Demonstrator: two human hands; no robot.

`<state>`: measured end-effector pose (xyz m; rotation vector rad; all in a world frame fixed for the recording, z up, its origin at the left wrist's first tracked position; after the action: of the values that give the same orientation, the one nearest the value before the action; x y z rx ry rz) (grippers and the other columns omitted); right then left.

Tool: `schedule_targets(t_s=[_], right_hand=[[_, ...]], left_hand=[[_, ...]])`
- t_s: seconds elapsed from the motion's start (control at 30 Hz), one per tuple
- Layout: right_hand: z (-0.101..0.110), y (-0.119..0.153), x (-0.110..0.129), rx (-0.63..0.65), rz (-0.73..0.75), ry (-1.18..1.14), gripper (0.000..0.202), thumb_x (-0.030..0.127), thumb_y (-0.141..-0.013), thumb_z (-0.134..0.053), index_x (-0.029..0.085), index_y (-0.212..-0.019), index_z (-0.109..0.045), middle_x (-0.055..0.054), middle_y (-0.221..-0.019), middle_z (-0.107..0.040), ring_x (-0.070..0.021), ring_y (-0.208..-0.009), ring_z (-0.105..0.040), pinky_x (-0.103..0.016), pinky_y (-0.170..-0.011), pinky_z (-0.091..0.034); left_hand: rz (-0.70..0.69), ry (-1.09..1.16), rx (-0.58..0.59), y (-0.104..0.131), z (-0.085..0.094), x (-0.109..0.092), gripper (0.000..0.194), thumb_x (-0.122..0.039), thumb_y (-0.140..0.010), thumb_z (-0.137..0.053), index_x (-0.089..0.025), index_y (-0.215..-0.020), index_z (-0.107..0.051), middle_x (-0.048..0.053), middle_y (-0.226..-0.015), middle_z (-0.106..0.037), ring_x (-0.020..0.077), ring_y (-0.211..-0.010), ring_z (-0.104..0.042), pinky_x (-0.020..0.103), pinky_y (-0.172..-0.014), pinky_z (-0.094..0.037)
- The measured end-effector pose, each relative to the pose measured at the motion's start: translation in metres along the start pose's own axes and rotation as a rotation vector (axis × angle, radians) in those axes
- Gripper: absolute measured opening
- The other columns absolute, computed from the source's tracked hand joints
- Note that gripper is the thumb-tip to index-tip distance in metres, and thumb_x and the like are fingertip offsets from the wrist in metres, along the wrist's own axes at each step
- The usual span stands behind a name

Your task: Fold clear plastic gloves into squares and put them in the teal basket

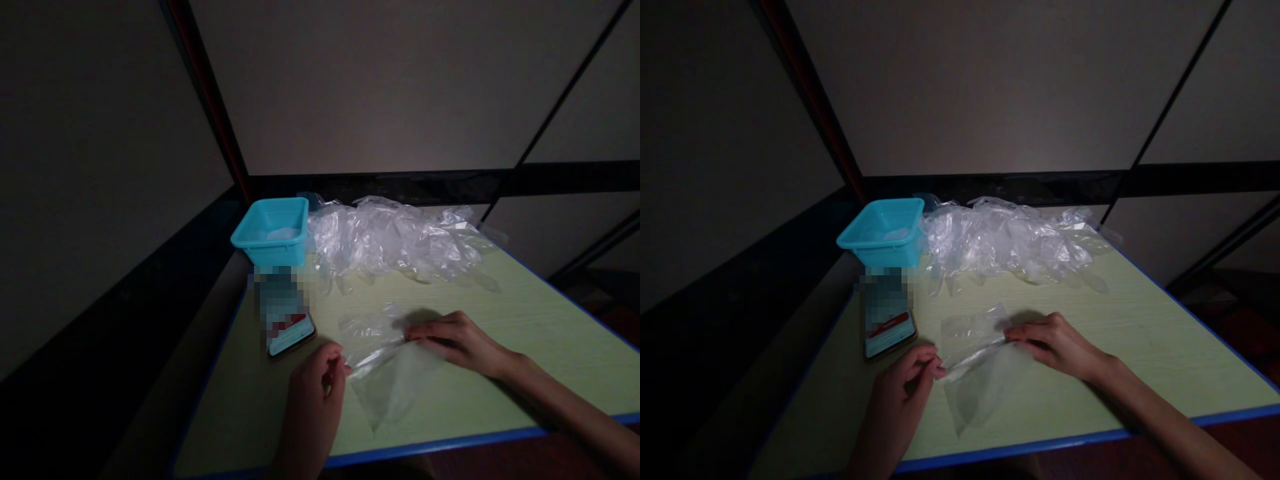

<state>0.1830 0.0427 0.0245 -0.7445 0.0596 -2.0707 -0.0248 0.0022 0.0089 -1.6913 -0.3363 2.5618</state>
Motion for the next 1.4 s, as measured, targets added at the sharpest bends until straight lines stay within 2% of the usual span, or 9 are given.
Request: schedule_targets(t_s=[0.17, 0.33, 0.4, 0.5, 0.67, 0.87, 1.13, 1.4], right_hand=[[0.004, -0.001, -0.017, -0.085, -0.208, -0.099, 0.024, 0.029, -0.087, -0.05, 0.021, -0.104, -0.065, -0.003, -0.079, -0.071, -0.0139, -0.059, -0.063, -0.023, -0.052, -0.045], [-0.002, -0.005, -0.03, -0.135, -0.422, -0.332, 0.03, 0.036, -0.082, -0.055, 0.016, -0.103, -0.062, 0.003, -0.056, -0.057, -0.0121, -0.049, -0.052, -0.023, -0.046, -0.038], [-0.006, -0.006, -0.034, -0.149, -0.485, -0.421, 0.029, 0.036, -0.081, -0.056, 0.015, -0.101, -0.06, 0.004, -0.054, -0.054, -0.011, -0.048, -0.048, -0.023, -0.045, -0.036], [-0.009, -0.006, -0.039, -0.176, -0.543, -0.476, 0.027, 0.036, -0.08, -0.057, 0.015, -0.098, -0.059, 0.001, -0.062, -0.058, -0.0114, -0.052, -0.05, -0.023, -0.048, -0.037], [-0.008, -0.004, -0.04, -0.234, -0.586, -0.455, 0.025, 0.033, -0.078, -0.056, 0.014, -0.095, -0.057, 0.0, -0.064, -0.059, -0.0127, -0.056, -0.052, -0.025, -0.051, -0.039], [-0.009, -0.006, -0.039, -0.266, -0.607, -0.445, 0.022, 0.031, -0.078, -0.054, 0.014, -0.092, -0.055, -0.001, -0.064, -0.058, -0.0132, -0.056, -0.052, -0.025, -0.052, -0.039], [-0.007, -0.006, -0.036, -0.279, -0.59, -0.39, 0.018, 0.027, -0.077, -0.053, 0.015, -0.09, -0.056, -0.002, -0.065, -0.058, -0.0135, -0.057, -0.052, -0.026, -0.052, -0.04], [-0.004, -0.005, -0.035, -0.296, -0.603, -0.347, 0.018, 0.026, -0.076, -0.053, 0.015, -0.09, -0.057, -0.001, -0.063, -0.059, -0.0138, -0.056, -0.053, -0.026, -0.05, -0.041]], left_hand=[[-0.025, -0.012, 0.008, -0.003, 0.001, -0.002, 0.012, -0.019, -0.077, -0.046, -0.018, -0.076, -0.058, 0.001, -0.065, -0.066, 0.0167, -0.06, -0.069, 0.021, -0.053, -0.052], [-0.04, -0.01, -0.01, -0.004, 0.002, -0.001, 0.013, -0.019, -0.076, -0.046, -0.017, -0.081, -0.058, 0.002, -0.07, -0.067, 0.0165, -0.062, -0.069, 0.022, -0.056, -0.053], [-0.028, 0.001, -0.031, -0.004, 0.004, -0.001, 0.015, -0.019, -0.075, -0.046, -0.017, -0.085, -0.058, 0.003, -0.075, -0.067, 0.0155, -0.06, -0.068, 0.022, -0.055, -0.054], [-0.014, 0.004, -0.072, -0.002, 0.008, -0.001, 0.019, -0.019, -0.075, -0.046, -0.017, -0.09, -0.057, 0.004, -0.081, -0.066, 0.0151, -0.06, -0.068, 0.023, -0.055, -0.054], [-0.004, -0.023, -0.116, 0.0, 0.01, 0.002, 0.022, -0.022, -0.077, -0.049, -0.017, -0.097, -0.055, 0.008, -0.092, -0.066, 0.017, -0.072, -0.068, 0.028, -0.066, -0.055], [-0.004, -0.065, -0.125, 0.0, 0.01, 0.007, 0.027, -0.022, -0.077, -0.049, -0.017, -0.103, -0.053, 0.009, -0.098, -0.065, 0.0162, -0.071, -0.067, 0.03, -0.067, -0.054], [-0.068, -0.106, -0.17, -0.001, 0.012, 0.003, 0.031, -0.015, -0.072, -0.048, -0.019, -0.103, -0.053, 0.006, -0.091, -0.065, 0.016, -0.071, -0.063, 0.028, -0.064, -0.051], [-0.06, -0.177, -0.182, -0.001, 0.011, 0.007, 0.037, -0.015, -0.07, -0.051, -0.018, -0.107, -0.053, 0.005, -0.083, -0.063, 0.0201, -0.077, -0.06, 0.036, -0.074, -0.048]])
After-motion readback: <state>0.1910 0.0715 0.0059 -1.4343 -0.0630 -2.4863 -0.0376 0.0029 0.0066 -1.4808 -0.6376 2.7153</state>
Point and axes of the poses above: each hand's wrist, its own y-axis away from the middle knuckle, its own z-axis out of the back of the hand, x = y × z, the point moved 8 cm from there along -y, towards the middle knuckle
